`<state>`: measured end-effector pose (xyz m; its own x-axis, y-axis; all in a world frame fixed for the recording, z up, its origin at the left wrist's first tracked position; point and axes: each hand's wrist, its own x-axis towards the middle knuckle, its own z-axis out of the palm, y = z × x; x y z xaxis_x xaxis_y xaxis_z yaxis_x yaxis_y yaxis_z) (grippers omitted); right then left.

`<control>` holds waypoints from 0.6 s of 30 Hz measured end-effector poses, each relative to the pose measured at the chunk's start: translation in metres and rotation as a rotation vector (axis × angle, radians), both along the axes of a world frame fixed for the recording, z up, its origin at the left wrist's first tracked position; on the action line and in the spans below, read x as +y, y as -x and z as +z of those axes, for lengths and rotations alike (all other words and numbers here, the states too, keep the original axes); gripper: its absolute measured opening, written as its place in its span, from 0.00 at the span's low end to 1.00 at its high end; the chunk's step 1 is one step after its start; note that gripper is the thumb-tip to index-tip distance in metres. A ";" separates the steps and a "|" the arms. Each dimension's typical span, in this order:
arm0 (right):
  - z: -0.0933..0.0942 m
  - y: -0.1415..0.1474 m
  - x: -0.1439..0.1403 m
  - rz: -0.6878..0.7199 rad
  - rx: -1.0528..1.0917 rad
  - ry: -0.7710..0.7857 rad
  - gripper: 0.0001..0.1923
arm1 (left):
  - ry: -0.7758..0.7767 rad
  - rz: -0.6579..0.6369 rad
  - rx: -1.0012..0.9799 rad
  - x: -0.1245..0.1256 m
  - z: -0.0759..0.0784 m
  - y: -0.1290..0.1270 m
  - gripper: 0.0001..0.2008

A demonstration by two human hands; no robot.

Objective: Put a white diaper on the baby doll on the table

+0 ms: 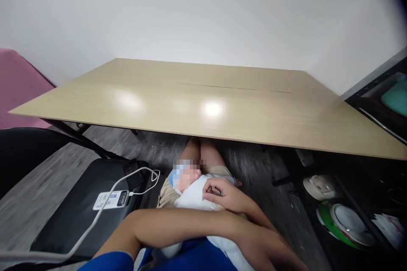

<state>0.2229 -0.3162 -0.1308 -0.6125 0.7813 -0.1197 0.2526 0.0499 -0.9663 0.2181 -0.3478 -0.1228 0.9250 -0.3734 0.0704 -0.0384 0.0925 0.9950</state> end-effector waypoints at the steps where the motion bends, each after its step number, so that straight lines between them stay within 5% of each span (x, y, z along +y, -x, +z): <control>1: -0.003 -0.001 -0.001 -0.007 0.007 0.011 0.17 | 0.045 0.020 0.022 -0.001 -0.008 0.003 0.16; 6: -0.011 -0.003 -0.002 -0.064 0.071 0.030 0.22 | 0.072 0.351 0.085 0.004 -0.016 0.039 0.27; 10: -0.015 -0.019 0.002 -0.191 0.025 -0.183 0.19 | 0.067 0.419 0.084 0.010 -0.008 0.046 0.34; 13: -0.022 -0.044 -0.004 -0.251 -0.054 -0.307 0.18 | 0.037 0.477 0.005 0.010 -0.005 0.045 0.32; 18: -0.032 -0.087 -0.037 -0.315 -0.135 -0.201 0.21 | -0.177 0.679 -0.223 0.011 0.016 0.067 0.19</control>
